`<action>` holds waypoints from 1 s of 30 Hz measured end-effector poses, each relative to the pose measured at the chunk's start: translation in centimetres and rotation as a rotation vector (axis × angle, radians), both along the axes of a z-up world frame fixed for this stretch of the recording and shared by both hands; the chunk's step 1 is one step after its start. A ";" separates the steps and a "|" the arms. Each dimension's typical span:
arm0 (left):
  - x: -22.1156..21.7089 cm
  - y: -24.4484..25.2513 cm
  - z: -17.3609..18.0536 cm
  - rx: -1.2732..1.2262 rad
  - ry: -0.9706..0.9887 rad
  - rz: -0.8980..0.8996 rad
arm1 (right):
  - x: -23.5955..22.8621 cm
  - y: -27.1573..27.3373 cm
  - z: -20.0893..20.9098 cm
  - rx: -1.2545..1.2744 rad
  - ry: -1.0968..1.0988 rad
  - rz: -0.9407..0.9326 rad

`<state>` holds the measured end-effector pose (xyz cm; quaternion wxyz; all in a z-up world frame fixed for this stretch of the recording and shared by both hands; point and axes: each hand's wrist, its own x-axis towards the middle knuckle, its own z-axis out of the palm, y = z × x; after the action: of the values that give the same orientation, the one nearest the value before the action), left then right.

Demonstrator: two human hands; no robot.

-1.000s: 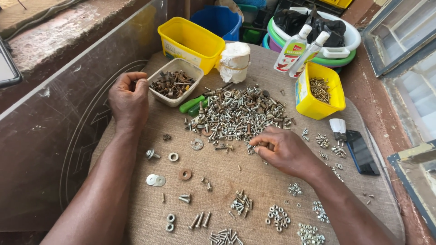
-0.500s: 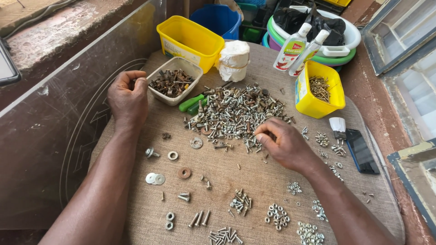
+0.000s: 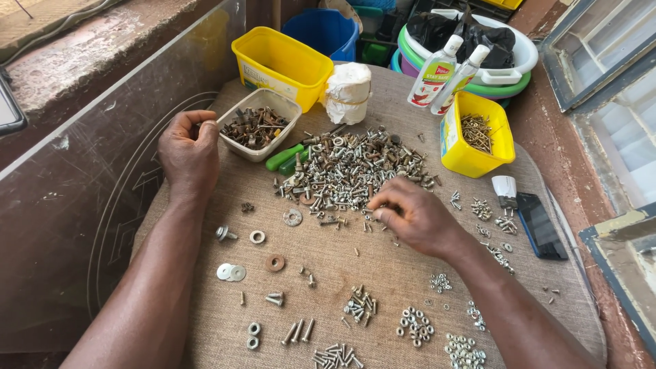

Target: The person sorts a mixed pile of screws, nuts, and washers on a cloth-covered table. They pick items from the central pile, separate them by type, and place them into small piles or into a small plastic container. The person occasionally transfers sorted items between hands and the table.

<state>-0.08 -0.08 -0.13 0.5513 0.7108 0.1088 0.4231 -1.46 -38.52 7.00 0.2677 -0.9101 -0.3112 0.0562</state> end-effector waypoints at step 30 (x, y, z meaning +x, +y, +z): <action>2.5 2.2 -3.2 0.163 0.068 0.057 | -0.6 -8.9 3.0 0.028 0.142 -0.554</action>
<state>2.43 2.10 -3.31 0.4751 0.7640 0.1129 0.4217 -2.02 -47.39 10.01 0.3067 -0.9504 -0.0317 0.0401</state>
